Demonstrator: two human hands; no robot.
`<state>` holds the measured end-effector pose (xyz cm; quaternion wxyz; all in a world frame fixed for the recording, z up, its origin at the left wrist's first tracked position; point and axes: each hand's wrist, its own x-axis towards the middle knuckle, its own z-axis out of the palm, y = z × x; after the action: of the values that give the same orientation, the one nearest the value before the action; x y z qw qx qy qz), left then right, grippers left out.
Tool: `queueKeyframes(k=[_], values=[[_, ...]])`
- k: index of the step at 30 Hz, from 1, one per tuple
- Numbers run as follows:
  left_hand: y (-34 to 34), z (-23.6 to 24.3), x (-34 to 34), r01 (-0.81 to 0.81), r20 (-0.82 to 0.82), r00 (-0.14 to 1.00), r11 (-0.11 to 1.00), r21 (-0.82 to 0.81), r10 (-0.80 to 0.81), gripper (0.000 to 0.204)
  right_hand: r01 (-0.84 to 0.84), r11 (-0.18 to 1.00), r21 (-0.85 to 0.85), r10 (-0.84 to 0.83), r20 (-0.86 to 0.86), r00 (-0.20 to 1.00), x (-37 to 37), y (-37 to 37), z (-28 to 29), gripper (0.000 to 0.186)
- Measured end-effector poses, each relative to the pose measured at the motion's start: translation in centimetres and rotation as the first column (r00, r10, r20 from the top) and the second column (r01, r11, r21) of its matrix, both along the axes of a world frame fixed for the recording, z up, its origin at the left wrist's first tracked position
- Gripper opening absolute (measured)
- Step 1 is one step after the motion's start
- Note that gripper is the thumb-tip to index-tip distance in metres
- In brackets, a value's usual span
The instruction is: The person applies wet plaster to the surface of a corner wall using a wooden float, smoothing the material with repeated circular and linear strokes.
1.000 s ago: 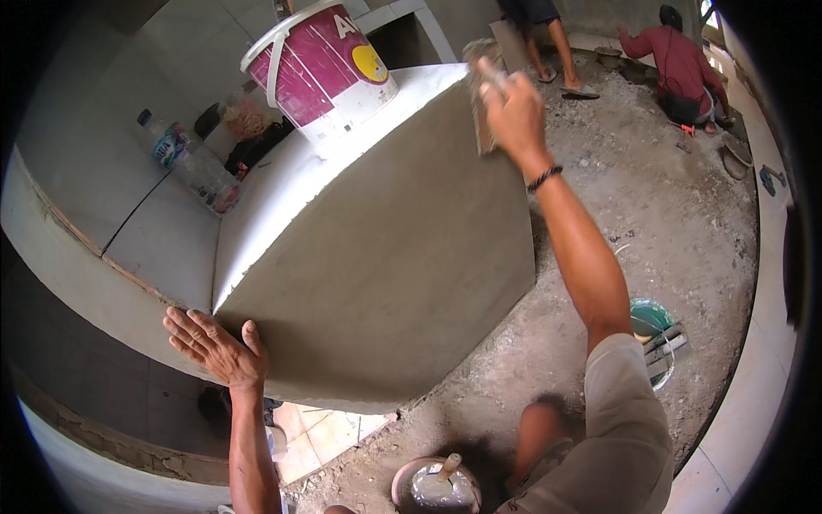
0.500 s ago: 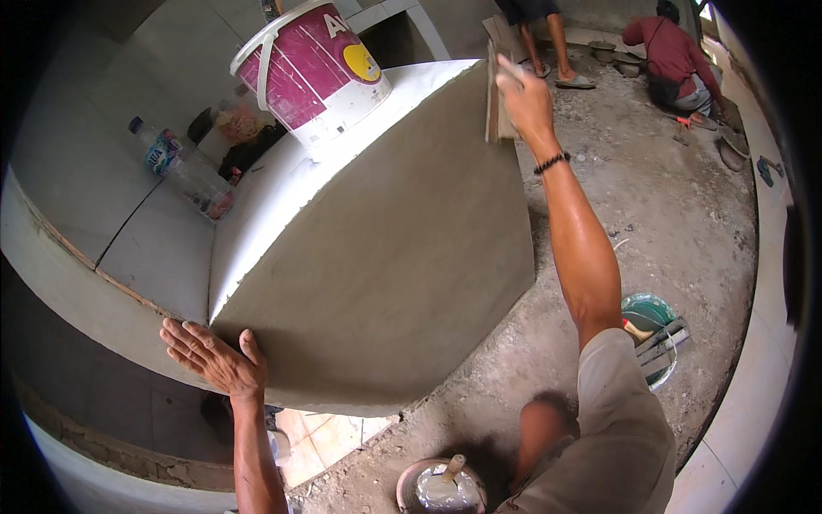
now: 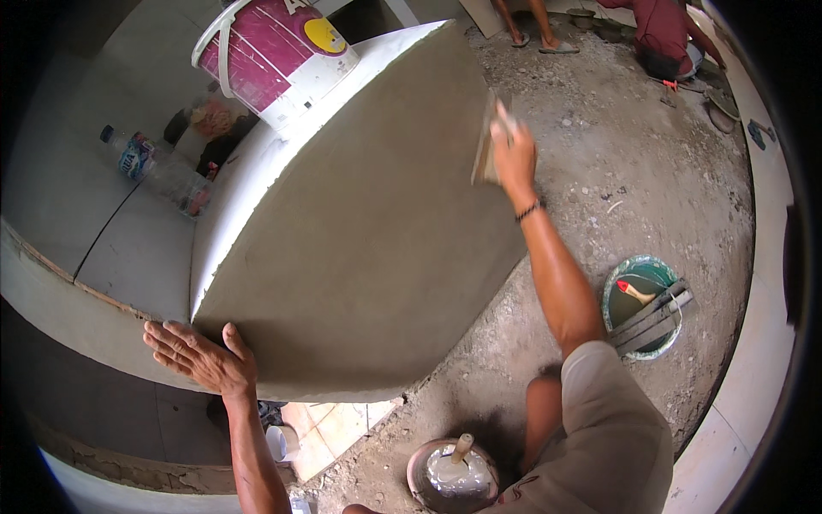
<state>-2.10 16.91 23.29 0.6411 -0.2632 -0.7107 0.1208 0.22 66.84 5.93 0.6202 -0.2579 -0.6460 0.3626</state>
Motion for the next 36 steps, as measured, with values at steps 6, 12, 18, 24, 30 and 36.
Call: queueKeyframes(k=[6, 12, 18, 24, 30, 36], values=[[0.7, -0.4, -0.6, 0.015, 0.011, 1.0, 1.0, -0.001, -0.015, 0.08, -0.136, 0.867, -0.479, 0.12, -0.065, 0.991, 0.4, -8.6, -18.2, 0.046], [0.0, -0.4, -0.4, 0.0, -0.015, 1.0, 1.0, -0.005, -0.001, 0.08, -0.046, 0.999, 0.008, 0.046, -0.11, 0.993, -0.3, -1.2, 0.1, 0.038], [-0.5, -0.4, -0.5, -0.005, -0.054, 0.999, 1.0, -0.004, 0.005, 0.081, -0.125, 0.888, 0.442, 0.137, 0.006, 0.991, 1.6, -7.0, 2.4, 0.039], [1.5, -1.4, -1.3, 0.075, -0.035, 0.997, 0.996, 0.044, -0.074, 0.079, -0.046, 0.998, -0.045, 0.048, 0.052, 0.997, 1.9, -1.4, -17.3, 0.039], [-0.2, -0.9, -0.8, 0.034, -0.076, 0.997, 0.999, 0.024, -0.032, 0.079, -0.168, 0.979, 0.117, 0.172, -0.027, 0.985, 1.1, -12.1, 1.5, 0.039], [0.4, -1.0, -1.0, 0.077, -0.065, 0.995, 0.996, 0.053, -0.073, 0.079, -0.178, 0.841, 0.511, 0.101, 0.175, 0.979, 3.9, -21.0, -16.4, 0.039]])
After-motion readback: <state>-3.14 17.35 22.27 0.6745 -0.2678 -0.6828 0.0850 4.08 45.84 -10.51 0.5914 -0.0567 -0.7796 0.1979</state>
